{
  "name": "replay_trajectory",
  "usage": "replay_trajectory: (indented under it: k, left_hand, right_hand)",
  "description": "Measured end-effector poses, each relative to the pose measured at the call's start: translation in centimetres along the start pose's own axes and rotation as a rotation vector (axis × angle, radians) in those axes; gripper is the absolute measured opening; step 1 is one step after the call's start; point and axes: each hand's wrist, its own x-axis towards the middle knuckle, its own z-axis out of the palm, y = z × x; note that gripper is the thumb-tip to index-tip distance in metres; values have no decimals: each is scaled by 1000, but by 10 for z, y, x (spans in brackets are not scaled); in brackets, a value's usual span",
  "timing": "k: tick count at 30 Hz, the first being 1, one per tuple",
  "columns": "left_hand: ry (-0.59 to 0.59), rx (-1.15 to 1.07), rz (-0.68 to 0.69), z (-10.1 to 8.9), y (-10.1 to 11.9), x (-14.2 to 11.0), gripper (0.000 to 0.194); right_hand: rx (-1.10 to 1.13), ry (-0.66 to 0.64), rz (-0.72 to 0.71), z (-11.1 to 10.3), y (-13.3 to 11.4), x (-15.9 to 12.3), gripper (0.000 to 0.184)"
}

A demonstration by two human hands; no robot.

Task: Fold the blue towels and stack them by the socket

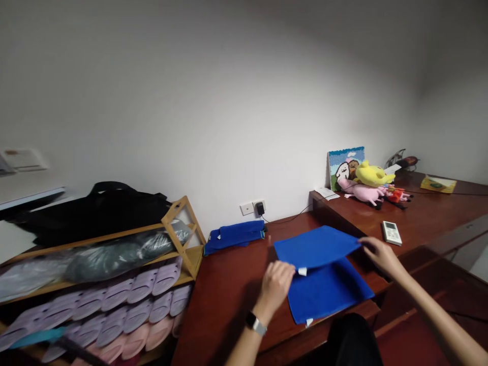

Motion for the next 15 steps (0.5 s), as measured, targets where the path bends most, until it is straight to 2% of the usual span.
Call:
replay_trajectory:
  k: [3,6,8,10,13,15]
  left_hand:
    - [-127,5,32,61,27,-65,20]
    - [-132,8,11,98,38,-106,20]
    - [-110,5,-12,104,38,-115,22]
    - [-71,-4,1,103,36,-114,25]
    - [10,3,57,96,32,-107,34]
    - [8,10,79,94,33,-105,35]
  right_hand:
    - [12,-114,77,35,49,-77,31]
    - [28,-175,101,63,82,-127,29]
    - [27,-167,89,72,92,-142,28]
    - [20,-154,76,74,96,-148,26]
    - [-1,-167,65,73,93,-150,23]
    - [-21,-175,75,72,90,-151,22]
